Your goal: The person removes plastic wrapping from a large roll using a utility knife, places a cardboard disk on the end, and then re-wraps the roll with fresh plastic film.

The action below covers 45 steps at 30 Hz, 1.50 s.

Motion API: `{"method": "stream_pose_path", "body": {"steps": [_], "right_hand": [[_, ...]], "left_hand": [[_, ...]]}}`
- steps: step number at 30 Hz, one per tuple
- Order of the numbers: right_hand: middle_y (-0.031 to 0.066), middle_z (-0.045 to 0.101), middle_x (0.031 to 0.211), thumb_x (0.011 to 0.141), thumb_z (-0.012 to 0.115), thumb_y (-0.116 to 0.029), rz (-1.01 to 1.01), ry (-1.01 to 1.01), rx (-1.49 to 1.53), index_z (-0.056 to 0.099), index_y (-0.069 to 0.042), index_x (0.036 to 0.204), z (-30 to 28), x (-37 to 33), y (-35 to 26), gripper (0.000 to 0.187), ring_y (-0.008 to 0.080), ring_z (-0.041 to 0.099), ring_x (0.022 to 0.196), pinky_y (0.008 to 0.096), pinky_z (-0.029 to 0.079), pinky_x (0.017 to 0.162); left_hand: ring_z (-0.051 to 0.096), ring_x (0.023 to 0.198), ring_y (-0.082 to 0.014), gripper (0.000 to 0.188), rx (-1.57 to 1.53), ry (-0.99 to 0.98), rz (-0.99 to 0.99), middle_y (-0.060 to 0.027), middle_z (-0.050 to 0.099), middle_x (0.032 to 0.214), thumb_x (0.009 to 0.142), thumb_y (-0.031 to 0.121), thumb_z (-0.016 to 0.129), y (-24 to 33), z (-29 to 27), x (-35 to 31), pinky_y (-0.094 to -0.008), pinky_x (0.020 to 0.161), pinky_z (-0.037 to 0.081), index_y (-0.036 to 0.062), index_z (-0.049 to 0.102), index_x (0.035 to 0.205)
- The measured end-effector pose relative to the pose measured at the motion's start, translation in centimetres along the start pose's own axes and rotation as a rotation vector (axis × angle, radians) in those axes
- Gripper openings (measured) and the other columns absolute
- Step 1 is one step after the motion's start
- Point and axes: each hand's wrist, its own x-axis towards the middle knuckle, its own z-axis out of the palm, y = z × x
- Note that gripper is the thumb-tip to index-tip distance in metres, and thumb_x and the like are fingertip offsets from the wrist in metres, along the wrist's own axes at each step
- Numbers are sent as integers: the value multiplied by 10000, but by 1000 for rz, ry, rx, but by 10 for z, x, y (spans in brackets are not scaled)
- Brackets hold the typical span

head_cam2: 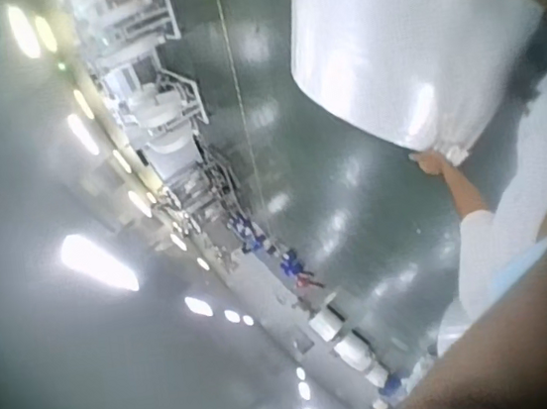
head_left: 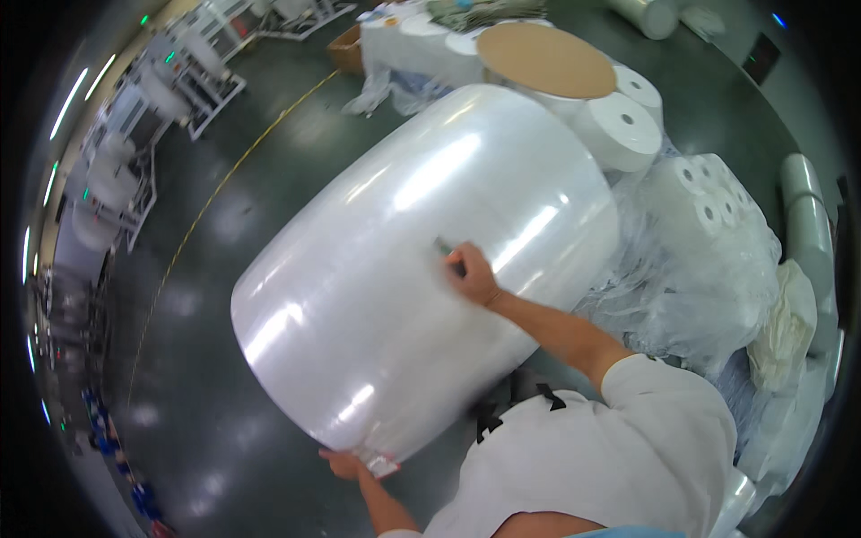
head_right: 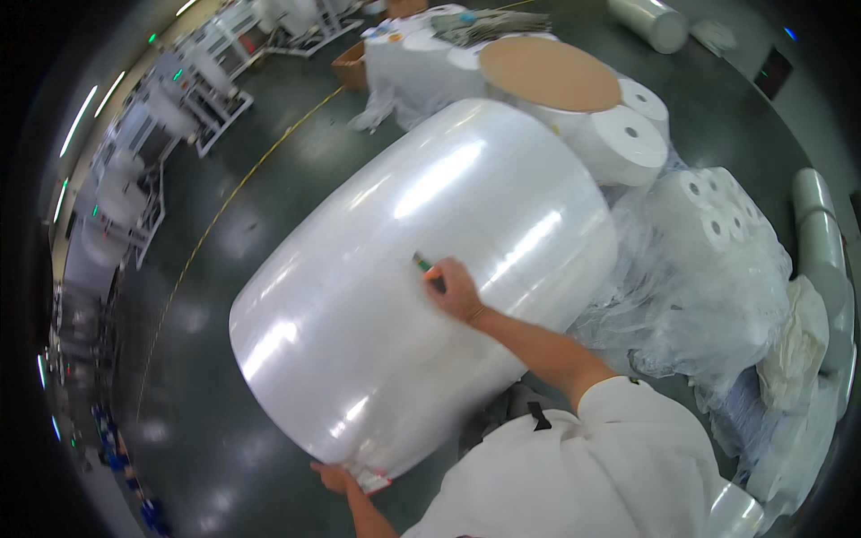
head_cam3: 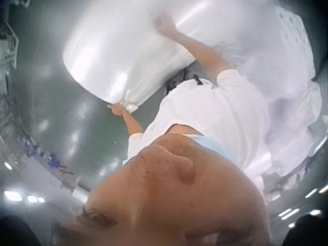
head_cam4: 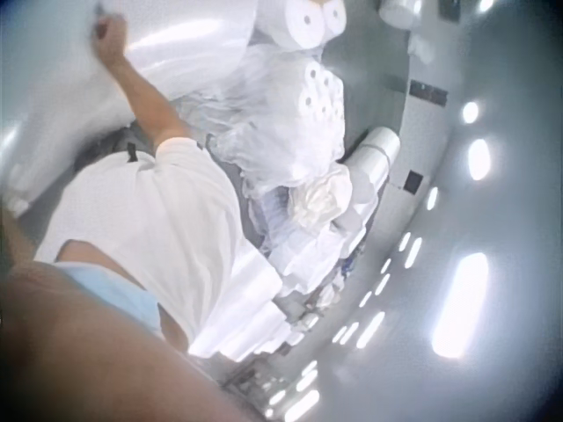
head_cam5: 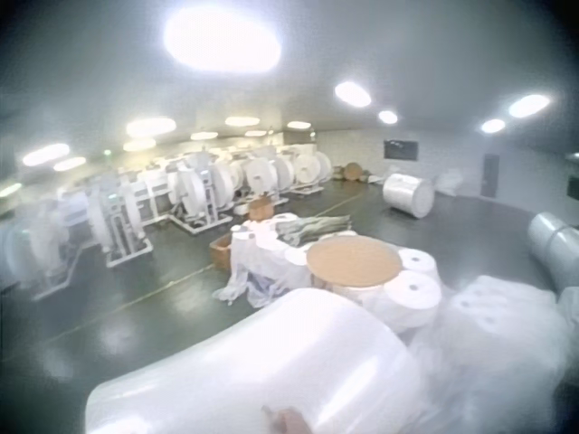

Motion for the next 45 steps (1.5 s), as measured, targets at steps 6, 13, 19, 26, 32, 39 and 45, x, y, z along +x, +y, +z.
{"method": "stream_pose_path", "body": {"steps": [6,13,19,26,32,39,45], "right_hand": [[100,579,988,999,709,-114,279,66,301,511,-62,1094,-90,29,47,226,215,592,842,373,523,759],[125,627,1025,838,740,-62,-64,362,-417,577,-73,1036,-216,82,183,257,346,591,899,459,497,841],[100,690,997,791,803,-101,-138,228,-461,631,-80,949,-203,89,202,235,344,642,936,450,511,827],[106,699,984,784,805,-68,-202,88,-333,635,-58,963,-204,98,225,247,332,630,885,427,526,789],[132,694,1005,787,794,-29,-258,48,-277,623,-43,1015,-179,141,236,286,349,628,886,441,534,792],[120,678,967,824,810,-78,-261,61,-276,631,-65,966,-106,231,236,229,360,654,913,453,549,800],[130,622,940,927,796,-155,-138,32,-209,607,-56,997,-66,288,245,225,382,626,864,459,533,780]], "left_hand": [[776,952,-476,569,55,80,-90,-256,793,973,1130,500,397,46,3,-39,-566,817,635,85,564,1483],[767,986,-477,702,-95,106,-216,-263,793,1005,1111,612,316,81,27,-80,-570,867,618,43,658,1338],[759,1015,-478,866,-260,127,-428,-270,794,1032,1095,709,247,65,26,-75,-574,910,604,6,739,1214],[735,1121,-459,1095,-466,122,-526,-263,795,1097,1064,800,103,53,13,-84,-577,1015,557,-34,805,1171],[757,993,-476,956,-180,231,-376,-261,797,1037,1128,686,186,67,2,-78,-583,907,588,-27,813,1018],[739,958,-526,893,-89,221,-168,-296,779,969,1148,626,242,109,-13,-10,-608,861,575,-72,770,968],[752,940,-491,716,-94,67,15,-277,779,985,1180,530,239,111,-1,41,-596,846,587,-21,693,1241]]}}
